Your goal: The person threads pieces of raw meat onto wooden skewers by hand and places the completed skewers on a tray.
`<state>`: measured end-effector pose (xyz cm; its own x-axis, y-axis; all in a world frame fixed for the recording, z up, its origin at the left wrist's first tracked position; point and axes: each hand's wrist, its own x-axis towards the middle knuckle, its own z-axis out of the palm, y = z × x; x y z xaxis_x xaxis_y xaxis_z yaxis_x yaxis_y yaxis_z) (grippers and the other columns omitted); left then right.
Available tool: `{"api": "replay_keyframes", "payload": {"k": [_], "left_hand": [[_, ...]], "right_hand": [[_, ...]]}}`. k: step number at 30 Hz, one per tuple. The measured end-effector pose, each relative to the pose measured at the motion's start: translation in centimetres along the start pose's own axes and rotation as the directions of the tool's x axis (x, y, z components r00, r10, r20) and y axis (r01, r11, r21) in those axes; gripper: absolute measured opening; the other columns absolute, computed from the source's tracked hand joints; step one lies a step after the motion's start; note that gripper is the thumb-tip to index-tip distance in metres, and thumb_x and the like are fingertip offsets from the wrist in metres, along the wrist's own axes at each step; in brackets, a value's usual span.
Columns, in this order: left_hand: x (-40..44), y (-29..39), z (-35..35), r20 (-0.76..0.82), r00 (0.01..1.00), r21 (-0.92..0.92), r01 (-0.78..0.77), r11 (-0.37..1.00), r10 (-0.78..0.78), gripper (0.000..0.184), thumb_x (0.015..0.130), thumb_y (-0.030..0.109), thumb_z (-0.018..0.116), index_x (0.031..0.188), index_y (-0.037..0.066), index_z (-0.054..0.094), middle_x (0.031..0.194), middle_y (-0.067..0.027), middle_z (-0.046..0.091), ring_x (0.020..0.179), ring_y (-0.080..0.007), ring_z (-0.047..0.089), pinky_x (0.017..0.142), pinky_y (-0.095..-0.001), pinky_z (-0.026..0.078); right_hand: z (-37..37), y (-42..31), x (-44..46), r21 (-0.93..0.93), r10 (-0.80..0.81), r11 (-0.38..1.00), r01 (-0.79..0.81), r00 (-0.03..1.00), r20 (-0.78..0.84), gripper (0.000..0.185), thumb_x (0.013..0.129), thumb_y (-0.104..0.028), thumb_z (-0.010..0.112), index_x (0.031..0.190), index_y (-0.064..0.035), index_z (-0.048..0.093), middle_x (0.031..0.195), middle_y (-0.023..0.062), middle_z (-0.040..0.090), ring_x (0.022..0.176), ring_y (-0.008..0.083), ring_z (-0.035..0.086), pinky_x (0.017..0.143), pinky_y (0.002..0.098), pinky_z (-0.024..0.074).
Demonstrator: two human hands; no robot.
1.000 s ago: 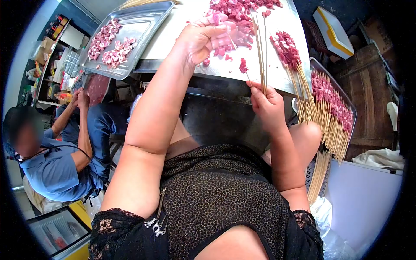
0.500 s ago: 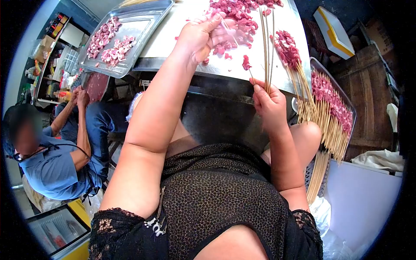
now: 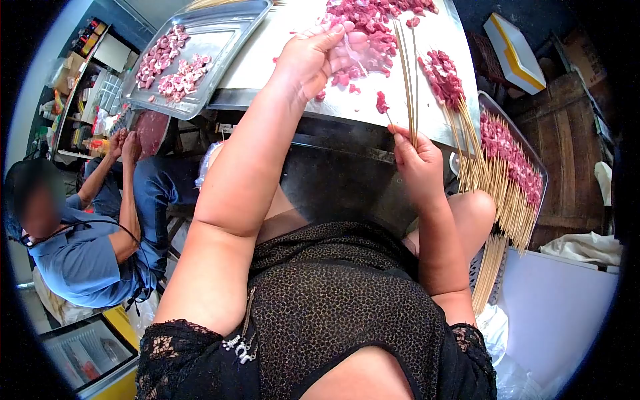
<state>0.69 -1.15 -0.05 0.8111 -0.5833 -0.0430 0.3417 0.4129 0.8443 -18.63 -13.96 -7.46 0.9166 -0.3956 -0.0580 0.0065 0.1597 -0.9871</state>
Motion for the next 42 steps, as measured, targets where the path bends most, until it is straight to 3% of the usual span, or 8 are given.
{"api": "replay_keyframes", "payload": {"k": [8, 15, 19, 25, 27, 37, 42], "left_hand": [[-0.3, -0.3, 0.5, 0.047, 0.998, 0.000, 0.046, 0.999, -0.046, 0.028, 0.094, 0.013, 0.044, 0.117, -0.003, 0.050, 0.106, -0.0213, 0.060, 0.097, -0.0293, 0.062, 0.078, -0.0335, 0.054], [-0.5, -1.3, 1.2, 0.063, 0.998, -0.038, 0.021, 0.999, -0.019, 0.030, 0.093, 0.015, 0.048, 0.117, -0.002, 0.050, 0.107, -0.0207, 0.060, 0.096, -0.0297, 0.062, 0.083, -0.0372, 0.051], [-0.6, -1.8, 1.2, 0.065, 0.997, -0.031, 0.041, 0.999, -0.039, 0.028, 0.092, 0.015, 0.050, 0.114, -0.002, 0.052, 0.104, -0.0186, 0.062, 0.093, -0.0273, 0.063, 0.080, -0.0337, 0.053], [-0.6, -0.6, 0.9, 0.086, 0.993, 0.106, -0.091, 0.990, 0.082, 0.022, 0.091, 0.012, 0.051, 0.108, -0.002, 0.056, 0.097, -0.0148, 0.065, 0.088, -0.0220, 0.065, 0.070, -0.0270, 0.053], [-0.5, -0.3, 0.8, -0.001, 0.997, 0.099, -0.082, 0.992, 0.082, 0.022, 0.091, 0.011, 0.051, 0.107, -0.003, 0.055, 0.097, -0.0157, 0.064, 0.089, -0.0237, 0.065, 0.071, -0.0290, 0.054], [-0.5, -0.6, 0.9, 0.028, 0.999, -0.023, -0.022, 0.999, 0.023, 0.025, 0.093, 0.013, 0.046, 0.110, -0.005, 0.053, 0.100, -0.0206, 0.062, 0.091, -0.0287, 0.064, 0.074, -0.0331, 0.055], [-0.8, -0.8, 1.3, 0.045, 0.999, -0.013, -0.020, 1.000, 0.020, 0.027, 0.093, 0.012, 0.043, 0.112, -0.006, 0.050, 0.105, -0.0244, 0.060, 0.097, -0.0333, 0.061, 0.081, -0.0411, 0.053]], "right_hand": [[0.2, -0.4, 0.0, 0.014, 0.066, 0.998, -0.066, 0.998, 0.000, 0.020, 0.090, -0.009, 0.054, 0.107, -0.0014, 0.062, 0.062, -0.0069, 0.046, 0.052, 0.0014, 0.038, 0.046, 0.0168, 0.0307], [0.6, -0.4, 0.1, 0.029, 0.005, 1.000, -0.004, 1.000, -0.004, 0.021, 0.091, -0.010, 0.053, 0.108, -0.0009, 0.062, 0.061, -0.0070, 0.044, 0.051, 0.0014, 0.037, 0.046, 0.0170, 0.0296], [0.8, -0.6, 0.0, 0.048, 0.006, 0.999, -0.006, 1.000, -0.004, 0.021, 0.091, -0.010, 0.053, 0.108, -0.0007, 0.062, 0.062, -0.0066, 0.045, 0.051, 0.0015, 0.037, 0.045, 0.0171, 0.0294], [0.5, -0.6, 0.0, 0.056, -0.002, 0.998, 0.002, 1.000, -0.004, 0.021, 0.091, -0.009, 0.053, 0.108, -0.0006, 0.062, 0.061, -0.0064, 0.045, 0.051, 0.0016, 0.037, 0.045, 0.0170, 0.0290], [0.4, -0.3, 0.1, 0.063, -0.004, 0.998, 0.004, 1.000, 0.006, 0.021, 0.091, -0.009, 0.053, 0.108, -0.0004, 0.062, 0.061, -0.0064, 0.045, 0.051, 0.0016, 0.037, 0.045, 0.0170, 0.0290], [0.6, -0.2, 0.0, -0.017, -0.037, 0.999, 0.037, 0.999, -0.018, 0.022, 0.091, -0.009, 0.053, 0.108, 0.0021, 0.060, 0.061, -0.0072, 0.043, 0.051, 0.0012, 0.035, 0.045, 0.0161, 0.0251], [0.7, -0.2, 0.1, 0.007, -0.042, 0.999, 0.042, 0.999, -0.015, 0.021, 0.091, -0.009, 0.053, 0.107, 0.0013, 0.061, 0.062, -0.0069, 0.044, 0.052, 0.0014, 0.036, 0.046, 0.0163, 0.0274]]}}
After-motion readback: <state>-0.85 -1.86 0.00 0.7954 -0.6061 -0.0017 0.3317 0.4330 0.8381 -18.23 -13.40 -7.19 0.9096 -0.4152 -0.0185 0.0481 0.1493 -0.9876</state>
